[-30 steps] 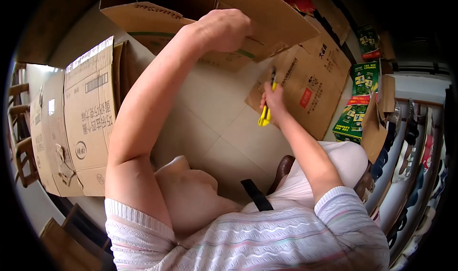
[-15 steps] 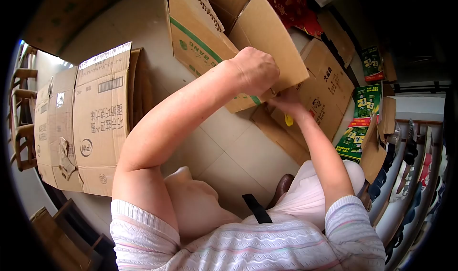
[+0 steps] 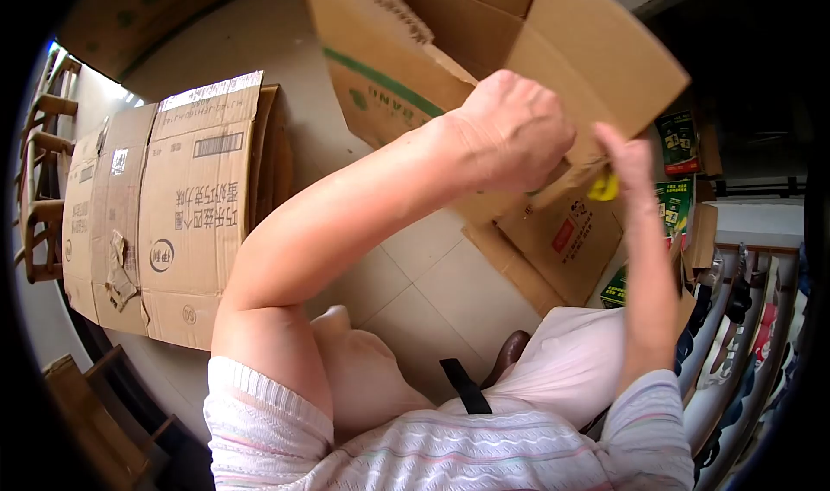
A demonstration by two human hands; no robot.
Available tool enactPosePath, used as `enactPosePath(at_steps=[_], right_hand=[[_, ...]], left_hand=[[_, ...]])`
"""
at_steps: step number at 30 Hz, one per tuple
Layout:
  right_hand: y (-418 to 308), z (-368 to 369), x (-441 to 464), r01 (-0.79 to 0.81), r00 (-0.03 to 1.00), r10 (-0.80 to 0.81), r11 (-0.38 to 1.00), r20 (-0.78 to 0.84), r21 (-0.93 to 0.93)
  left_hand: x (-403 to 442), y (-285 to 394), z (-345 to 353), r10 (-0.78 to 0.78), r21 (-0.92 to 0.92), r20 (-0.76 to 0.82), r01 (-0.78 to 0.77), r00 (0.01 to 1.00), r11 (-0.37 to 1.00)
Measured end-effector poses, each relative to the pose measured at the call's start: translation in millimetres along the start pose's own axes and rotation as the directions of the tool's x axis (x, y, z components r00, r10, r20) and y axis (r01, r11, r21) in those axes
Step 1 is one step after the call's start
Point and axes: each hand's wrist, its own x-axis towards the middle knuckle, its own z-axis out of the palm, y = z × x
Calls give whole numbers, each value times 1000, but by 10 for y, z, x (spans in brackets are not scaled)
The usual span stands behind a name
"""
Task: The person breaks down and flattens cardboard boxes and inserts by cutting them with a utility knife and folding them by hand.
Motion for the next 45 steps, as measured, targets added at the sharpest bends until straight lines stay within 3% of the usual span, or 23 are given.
enactPosePath(at_steps=[1,4,8,9,10,12,13,14,15,18,20,22,24,26,29,32,35,38,39,41,44,45], right_hand=[[-85,-295,103,163,987,-162,986,-20,43],[-402,-1297,293,226,971,-231,970,-54,-90],[-793,-2262,383,53,997,-59,991,-42,-126],[-795,-2405,424,57,998,-54,983,21,-177],[-672,-2549,538,66,995,-88,931,-45,-360],[-303,-2711,774,46,970,-195,728,-142,-684],[-118,-2681,793,-17,912,-370,404,-180,-915],[111,-2778,893,-122,901,-380,240,-209,-963],[175,-2669,848,-183,895,-358,249,-266,-951],[341,-2239,691,-274,850,-351,344,-394,-898],[683,-2084,648,-135,886,-339,465,-317,-875],[721,-1517,278,63,935,-319,579,-155,-813],[690,-973,-112,194,964,-267,695,2,-692],[582,-523,-505,290,955,-275,770,114,-569],[473,-180,-788,322,946,-259,823,196,-467],[510,-138,-780,224,967,-138,866,216,-447],[621,-125,-628,184,971,-107,906,213,-382],[669,-17,-562,188,962,-121,944,245,-272],[649,26,-542,193,956,-123,948,267,-255],[689,97,-495,227,941,-164,954,296,-195],[728,111,-434,205,919,-106,951,380,-231],[680,117,-402,129,911,-9,955,412,-265]], left_hand=[[-42,33,-96,-1,-25,-38,1,999,1000],[-138,85,-276,-14,-116,-145,-3,989,993],[-169,-52,-422,8,-387,-243,-105,970,916],[-154,-112,-433,23,-462,-279,-155,960,873],[-84,-174,-355,11,-497,-330,-184,944,848],[127,-339,-40,-21,-432,-287,-110,958,895],[224,-339,100,-91,-445,-149,15,985,895],[309,-362,339,-119,-374,-143,58,983,926],[410,-442,599,-185,-364,-62,150,981,919],[487,-795,1390,-364,-87,-185,354,913,931],[347,-939,1577,-516,-43,-217,520,829,853],[174,-1302,1998,-458,245,-332,544,825,802],[-84,-1347,1898,-704,98,-84,708,706,699],[-316,-1419,1898,-869,0,30,869,494,494],[-727,-1691,2194,-952,-264,171,943,253,203],[-1136,-1863,2661,-949,-481,151,859,278,175],[-1223,-1664,2694,-782,-563,586,800,210,-207],[-1098,-1302,2706,-915,-688,393,689,88,-229],[-1020,-1195,2545,-894,-681,437,685,99,-257],[-982,-1182,2604,-869,-823,456,463,194,-328],[-915,-1043,2520,-807,-868,495,229,322,-440],[-879,-972,2437,-781,-861,507,177,364,-476]])
